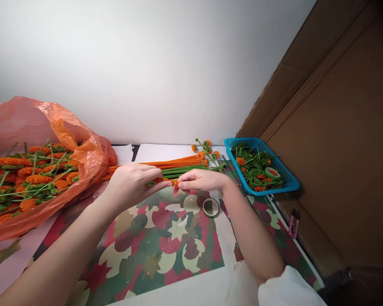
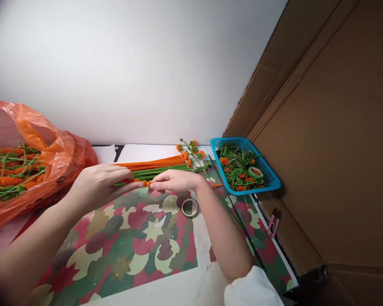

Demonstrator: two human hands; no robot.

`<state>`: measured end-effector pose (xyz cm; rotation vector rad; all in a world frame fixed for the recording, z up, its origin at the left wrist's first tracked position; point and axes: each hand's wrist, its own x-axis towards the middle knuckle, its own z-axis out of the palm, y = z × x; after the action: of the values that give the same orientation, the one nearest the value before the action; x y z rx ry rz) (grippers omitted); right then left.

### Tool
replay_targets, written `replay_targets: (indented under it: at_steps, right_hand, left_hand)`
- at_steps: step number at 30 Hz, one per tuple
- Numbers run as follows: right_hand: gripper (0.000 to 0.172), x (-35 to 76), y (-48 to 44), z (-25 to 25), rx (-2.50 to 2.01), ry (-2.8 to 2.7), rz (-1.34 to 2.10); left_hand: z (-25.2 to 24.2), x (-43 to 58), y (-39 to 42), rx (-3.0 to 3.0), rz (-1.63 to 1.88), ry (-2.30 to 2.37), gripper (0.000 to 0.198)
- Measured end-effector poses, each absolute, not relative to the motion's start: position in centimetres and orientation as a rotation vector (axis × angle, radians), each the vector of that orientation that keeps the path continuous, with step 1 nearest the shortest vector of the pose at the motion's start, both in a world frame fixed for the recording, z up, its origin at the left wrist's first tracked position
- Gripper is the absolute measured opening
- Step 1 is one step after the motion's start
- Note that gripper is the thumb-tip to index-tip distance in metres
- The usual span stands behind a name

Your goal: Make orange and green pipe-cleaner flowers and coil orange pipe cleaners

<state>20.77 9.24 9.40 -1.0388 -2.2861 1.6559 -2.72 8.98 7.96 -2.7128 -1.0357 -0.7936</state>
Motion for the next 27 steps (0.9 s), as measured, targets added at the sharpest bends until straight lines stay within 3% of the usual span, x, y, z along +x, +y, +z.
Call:
replay_targets:
  at_steps: [9,13,19,22,27]
  right_hand:
    - [0.023,18.1,7.8,9.5,-1.128,-2.344,1.031]
    - [0.027,17.1,7.3,9.8,-1.231,-2.410,0.708]
    - [0.016,18.6,7.5,10.0,-1.318,-2.295,0.768]
    - [0.018,19.8,7.4,10.7,-1.286,-2.262,0.793]
    - [0.007,20.2,7.1,11.4,-1.236,-2.290,0.644]
  left_hand:
    - [8.0,-1.9,8.6,-2.778,-0.823,-1.269,0.041]
    - [7.8,-1.4,8.6,-2.895,-0.833,-1.414,0.041]
    - [8.0,-1.2,8.3,-2.971,-0.962,-1.452,0.038]
    - [8.1,-1.2,8.1,-2.892,-1.075,-1.333,0.033]
    - [7.8,-1.2,8.0,-2.788,-1.095,-1.196,0.029]
